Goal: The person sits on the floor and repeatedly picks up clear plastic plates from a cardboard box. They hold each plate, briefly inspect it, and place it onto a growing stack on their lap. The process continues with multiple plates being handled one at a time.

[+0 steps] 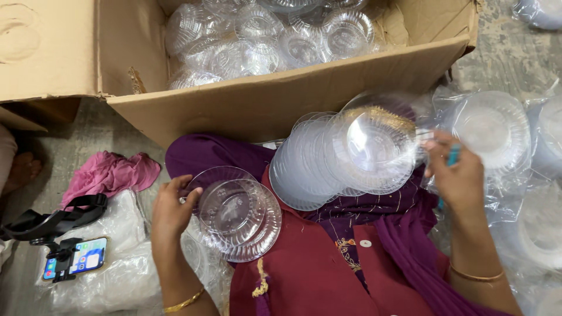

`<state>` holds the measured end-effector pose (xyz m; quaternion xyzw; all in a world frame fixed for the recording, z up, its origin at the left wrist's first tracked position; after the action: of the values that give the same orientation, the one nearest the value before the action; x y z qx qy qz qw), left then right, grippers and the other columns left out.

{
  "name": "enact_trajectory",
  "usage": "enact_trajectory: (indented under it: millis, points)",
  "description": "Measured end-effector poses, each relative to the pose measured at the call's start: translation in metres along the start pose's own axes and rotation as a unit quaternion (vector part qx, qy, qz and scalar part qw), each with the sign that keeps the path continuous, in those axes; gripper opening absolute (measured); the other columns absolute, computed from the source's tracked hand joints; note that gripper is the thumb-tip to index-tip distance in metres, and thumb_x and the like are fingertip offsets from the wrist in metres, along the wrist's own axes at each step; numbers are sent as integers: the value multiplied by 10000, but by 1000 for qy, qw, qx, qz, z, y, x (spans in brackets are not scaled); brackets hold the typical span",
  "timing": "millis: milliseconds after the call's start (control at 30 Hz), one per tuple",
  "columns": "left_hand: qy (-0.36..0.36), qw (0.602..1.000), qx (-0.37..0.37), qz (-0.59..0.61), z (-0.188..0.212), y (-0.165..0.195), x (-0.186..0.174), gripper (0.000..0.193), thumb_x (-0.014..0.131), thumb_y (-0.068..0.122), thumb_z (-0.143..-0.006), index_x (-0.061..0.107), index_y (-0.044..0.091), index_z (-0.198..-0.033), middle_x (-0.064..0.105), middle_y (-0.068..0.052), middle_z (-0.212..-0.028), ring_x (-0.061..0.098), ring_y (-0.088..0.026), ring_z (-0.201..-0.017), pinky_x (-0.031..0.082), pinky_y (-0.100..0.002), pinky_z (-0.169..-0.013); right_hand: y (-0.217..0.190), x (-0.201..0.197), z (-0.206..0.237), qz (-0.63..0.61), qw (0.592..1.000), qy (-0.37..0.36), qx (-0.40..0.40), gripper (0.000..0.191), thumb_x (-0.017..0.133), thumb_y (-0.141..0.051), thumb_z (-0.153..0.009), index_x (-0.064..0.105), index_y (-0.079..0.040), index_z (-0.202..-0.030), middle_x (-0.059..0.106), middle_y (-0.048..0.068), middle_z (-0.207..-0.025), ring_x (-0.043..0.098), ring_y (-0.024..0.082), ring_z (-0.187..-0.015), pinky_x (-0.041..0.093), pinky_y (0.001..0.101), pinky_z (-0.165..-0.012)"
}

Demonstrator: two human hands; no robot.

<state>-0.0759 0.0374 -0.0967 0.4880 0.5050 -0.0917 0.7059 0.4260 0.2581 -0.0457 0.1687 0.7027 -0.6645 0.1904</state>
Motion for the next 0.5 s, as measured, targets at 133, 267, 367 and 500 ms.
enact_trajectory:
  millis: [133,267,367,500]
  points:
    - [-75,988,-108,79,0,-15,17,283,767,167,-877,750,42,-1131,788,-125,-948,759,-250,-856,580,-368,-744,8,1,1,200,980,13,-8,314,757,-290,-989,774,-86,-1227,713,63,-804,612,186,-642,506,321,-640]
    - [-52,984,-124,117,5,2,6,181,677,118,-953,767,43,-1092,804,-78,-912,774,-202,-852,583,-332,-738,-2,2,4,156,987,11,-40,304,728,-290,-1023,752,-91,-1251,735,48,-886,630,118,-719,500,281,-673]
    - [-1,992,-108,58,8,21,-18,186,641,81,-991,773,48,-1117,797,-86,-973,763,-181,-875,568,-329,-769,-17,10,4,117,989,-16,-87,308,715,-276,-1021,726,-68,-1248,752,36,-961,656,47,-783,522,237,-717]
    - [40,969,-61,235,16,44,-47,213,553,15,-1023,716,-18,-1156,780,-135,-1056,762,-166,-993,610,-281,-894,-29,23,10,117,991,-49,-37,313,707,-266,-1004,735,-71,-1248,762,50,-901,568,59,-636,463,252,-584]
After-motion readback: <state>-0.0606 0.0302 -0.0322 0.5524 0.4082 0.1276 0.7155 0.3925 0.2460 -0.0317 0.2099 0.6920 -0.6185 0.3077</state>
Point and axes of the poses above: each hand's wrist, its own z-axis away from the middle knuckle, its own x-axis out of the palm, y = z × x, the point moved 5 cm from there along -z, towards the middle knuckle
